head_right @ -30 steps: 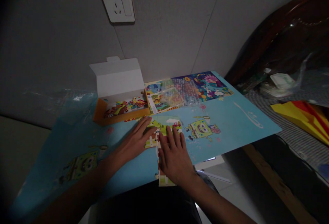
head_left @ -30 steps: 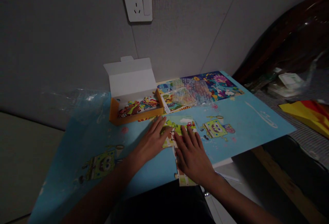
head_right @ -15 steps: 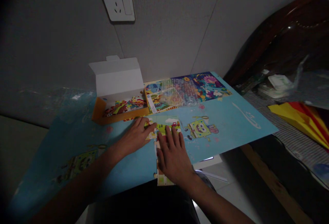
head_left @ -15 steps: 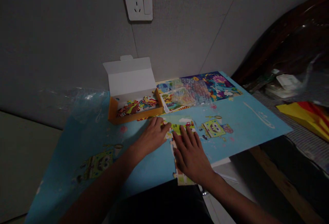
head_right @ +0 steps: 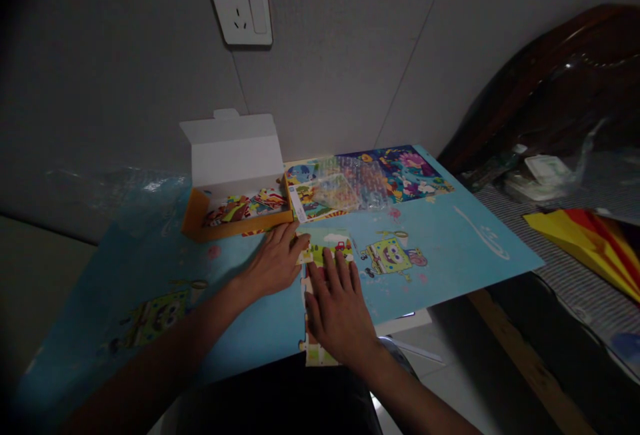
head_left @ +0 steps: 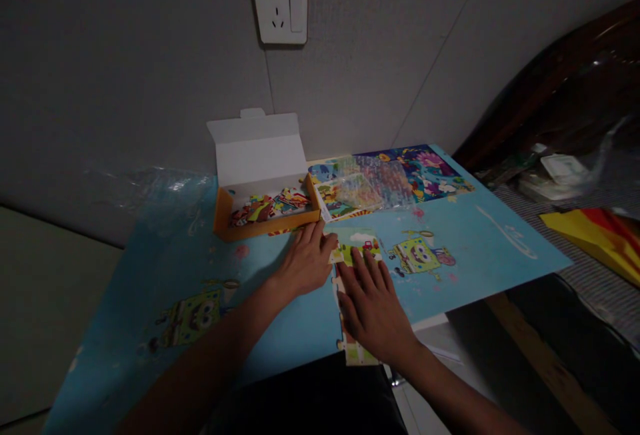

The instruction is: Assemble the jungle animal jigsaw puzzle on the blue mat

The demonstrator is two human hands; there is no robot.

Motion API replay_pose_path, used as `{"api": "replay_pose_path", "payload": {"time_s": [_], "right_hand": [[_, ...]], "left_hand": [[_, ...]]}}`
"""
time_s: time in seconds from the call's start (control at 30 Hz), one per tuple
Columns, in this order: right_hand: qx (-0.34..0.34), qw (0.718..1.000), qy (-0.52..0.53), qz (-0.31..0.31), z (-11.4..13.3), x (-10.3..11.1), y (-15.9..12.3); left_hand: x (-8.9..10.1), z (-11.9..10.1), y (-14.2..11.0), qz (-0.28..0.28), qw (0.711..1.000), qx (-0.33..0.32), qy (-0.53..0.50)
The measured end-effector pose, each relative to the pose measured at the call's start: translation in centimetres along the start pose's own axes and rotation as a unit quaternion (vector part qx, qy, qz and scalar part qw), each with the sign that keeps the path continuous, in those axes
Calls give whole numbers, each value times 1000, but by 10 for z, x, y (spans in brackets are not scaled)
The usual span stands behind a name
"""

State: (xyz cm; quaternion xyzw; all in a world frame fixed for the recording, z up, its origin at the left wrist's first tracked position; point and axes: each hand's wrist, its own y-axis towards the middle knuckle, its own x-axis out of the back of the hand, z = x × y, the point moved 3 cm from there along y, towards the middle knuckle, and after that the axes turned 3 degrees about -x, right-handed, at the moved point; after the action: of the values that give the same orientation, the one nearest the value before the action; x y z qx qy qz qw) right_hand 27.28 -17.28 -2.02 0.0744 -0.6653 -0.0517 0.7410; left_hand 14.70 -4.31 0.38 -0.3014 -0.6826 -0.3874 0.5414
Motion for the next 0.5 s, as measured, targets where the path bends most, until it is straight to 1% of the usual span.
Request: {"api": "replay_pose_path", "payload": {"time_s": [0.2, 0.37, 0.5], "right_hand": [[-2, 1000, 5, 3, -1, 2, 1], [25, 1000, 8, 4, -3, 6, 0], [42, 999, 19, 8, -5, 6, 0]], "left_hand": [[1, -1, 4, -5, 1000, 21, 16], [0, 3, 4, -3, 999, 33, 21], [-1, 0, 2, -1, 997, 71, 42]]}}
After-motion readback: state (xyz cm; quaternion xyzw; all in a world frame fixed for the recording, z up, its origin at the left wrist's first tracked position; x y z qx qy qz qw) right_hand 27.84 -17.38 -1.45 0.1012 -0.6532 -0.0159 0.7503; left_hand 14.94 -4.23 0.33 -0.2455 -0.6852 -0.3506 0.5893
